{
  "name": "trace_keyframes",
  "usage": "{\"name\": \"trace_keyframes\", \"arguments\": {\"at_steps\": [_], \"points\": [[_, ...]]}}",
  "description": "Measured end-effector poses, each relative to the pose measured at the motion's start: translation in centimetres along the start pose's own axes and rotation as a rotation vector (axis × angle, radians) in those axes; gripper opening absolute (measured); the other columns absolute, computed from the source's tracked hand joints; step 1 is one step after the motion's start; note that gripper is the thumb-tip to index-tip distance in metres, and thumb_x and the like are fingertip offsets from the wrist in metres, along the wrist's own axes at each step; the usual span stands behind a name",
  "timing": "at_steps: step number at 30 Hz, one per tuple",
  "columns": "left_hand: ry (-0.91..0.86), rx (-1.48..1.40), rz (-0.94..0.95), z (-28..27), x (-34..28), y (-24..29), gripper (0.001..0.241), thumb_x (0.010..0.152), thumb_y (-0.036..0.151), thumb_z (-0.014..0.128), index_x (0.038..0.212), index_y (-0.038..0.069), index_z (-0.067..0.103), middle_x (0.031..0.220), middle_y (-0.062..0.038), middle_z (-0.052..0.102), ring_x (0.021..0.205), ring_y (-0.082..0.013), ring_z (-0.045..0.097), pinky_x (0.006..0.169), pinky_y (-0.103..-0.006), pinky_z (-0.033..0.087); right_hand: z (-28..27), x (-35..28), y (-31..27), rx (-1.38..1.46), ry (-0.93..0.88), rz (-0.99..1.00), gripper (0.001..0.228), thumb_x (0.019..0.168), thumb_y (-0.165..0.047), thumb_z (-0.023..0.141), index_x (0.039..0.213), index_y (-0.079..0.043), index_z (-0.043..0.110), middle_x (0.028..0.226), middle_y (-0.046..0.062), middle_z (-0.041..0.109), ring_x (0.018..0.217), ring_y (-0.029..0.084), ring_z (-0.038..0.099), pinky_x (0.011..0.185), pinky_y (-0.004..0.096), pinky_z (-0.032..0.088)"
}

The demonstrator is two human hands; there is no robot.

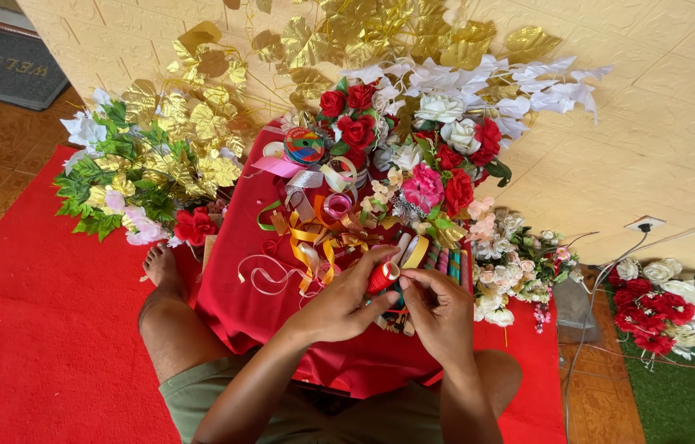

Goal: Wrapping a small cylindrical object with decorative ribbons at an arrangement station.

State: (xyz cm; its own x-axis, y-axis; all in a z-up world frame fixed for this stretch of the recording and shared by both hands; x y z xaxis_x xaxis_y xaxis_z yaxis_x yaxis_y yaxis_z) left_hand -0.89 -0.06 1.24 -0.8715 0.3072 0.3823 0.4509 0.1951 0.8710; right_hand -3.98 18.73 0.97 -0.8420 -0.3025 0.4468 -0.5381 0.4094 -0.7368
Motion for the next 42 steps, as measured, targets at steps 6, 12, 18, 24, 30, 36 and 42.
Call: {"name": "trace_keyframes", "arguments": {"at_steps": [6, 12, 18, 24, 30, 36, 42], "points": [[-0.121, -0.136, -0.177, 0.0, 1.0, -2.3, 0.058, 0.105, 0.039, 0.038, 0.151, 0.003, 0.031, 0.141, -0.021, 0.051, 0.128, -0.0345, 0.054, 0.104, -0.0447, 0.046, -0.4, 1.2, 1.5, 0.047, -0.044, 0.027, 0.023, 0.099, -0.025, 0.065, 0.106, -0.007, 0.077, 0.074, 0.000, 0.070, 0.055, 0.008, 0.053, 0.053, 0.027, 0.045], [0.030, -0.203, -0.160, 0.4, 3.3, -5.7, 0.035, 0.104, 0.032, 0.052, 0.131, 0.009, 0.048, 0.086, -0.008, 0.073, 0.078, -0.0173, 0.075, 0.069, -0.0327, 0.061, 0.4, 4.0, 5.9, 0.048, -0.128, 0.120, 0.032, 0.095, -0.037, 0.066, 0.105, -0.009, 0.079, 0.096, 0.004, 0.081, 0.090, 0.018, 0.078, 0.075, 0.031, 0.060], [0.220, -0.576, -0.107, 1.9, 5.2, -10.7, 0.026, 0.106, 0.014, 0.055, 0.127, 0.008, 0.041, 0.108, -0.011, 0.058, 0.071, -0.0118, 0.050, 0.061, -0.0263, 0.046, 1.2, 8.0, 9.6, 0.165, -0.384, 0.125, 0.033, 0.097, -0.034, 0.062, 0.111, -0.008, 0.078, 0.081, 0.005, 0.081, 0.073, 0.016, 0.078, 0.068, 0.031, 0.063], [0.390, -0.285, -0.318, 2.3, 6.0, -12.2, 0.037, 0.100, 0.019, 0.060, 0.131, 0.004, 0.046, 0.113, -0.012, 0.067, 0.097, -0.0173, 0.065, 0.081, -0.0332, 0.057, 1.0, 9.2, 10.2, 0.165, -0.440, -0.010, 0.031, 0.098, -0.032, 0.063, 0.108, -0.006, 0.079, 0.089, 0.007, 0.081, 0.078, 0.018, 0.079, 0.067, 0.030, 0.062], [0.482, 0.394, -0.147, 2.3, 6.1, -12.1, 0.038, 0.096, 0.020, 0.070, 0.126, 0.002, 0.056, 0.124, -0.017, 0.062, 0.114, -0.0357, 0.063, 0.090, -0.0443, 0.055, -1.1, 9.1, 9.3, 0.105, -0.557, 0.007, 0.030, 0.100, -0.031, 0.059, 0.110, -0.010, 0.077, 0.094, 0.005, 0.079, 0.081, 0.019, 0.078, 0.061, 0.031, 0.064], [0.159, 0.813, -0.344, 0.7, 6.2, -11.3, 0.039, 0.097, 0.029, 0.064, 0.132, 0.011, 0.060, 0.123, -0.011, 0.060, 0.073, -0.0331, 0.071, 0.044, -0.0417, 0.061, -2.3, 8.6, 9.1, 0.053, -0.504, -0.166, 0.020, 0.099, -0.021, 0.064, 0.105, -0.007, 0.078, 0.077, 0.003, 0.071, 0.056, 0.012, 0.064, 0.053, 0.028, 0.051], [-0.088, 0.953, -0.153, 1.0, 5.9, -9.2, 0.041, 0.088, -0.001, 0.062, 0.128, 0.007, 0.062, 0.113, -0.011, 0.066, 0.070, -0.0311, 0.069, 0.035, -0.0430, 0.050, -2.5, 8.3, 9.1, 0.032, -0.417, -0.254, 0.016, 0.097, -0.014, 0.067, 0.110, -0.010, 0.077, 0.084, 0.003, 0.069, 0.056, 0.012, 0.059, 0.054, 0.029, 0.048]]}}
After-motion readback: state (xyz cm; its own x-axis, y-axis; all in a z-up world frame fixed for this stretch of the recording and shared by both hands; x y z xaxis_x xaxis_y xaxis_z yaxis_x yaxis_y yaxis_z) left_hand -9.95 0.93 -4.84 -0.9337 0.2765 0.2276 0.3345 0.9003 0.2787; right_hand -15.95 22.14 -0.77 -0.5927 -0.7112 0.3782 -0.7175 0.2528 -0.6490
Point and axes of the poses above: each hand's wrist, its own x-axis towards the middle knuckle, its own z-axis out of the palm, y = z × x, the point moved 1 cm from there along x, towards the middle knuckle
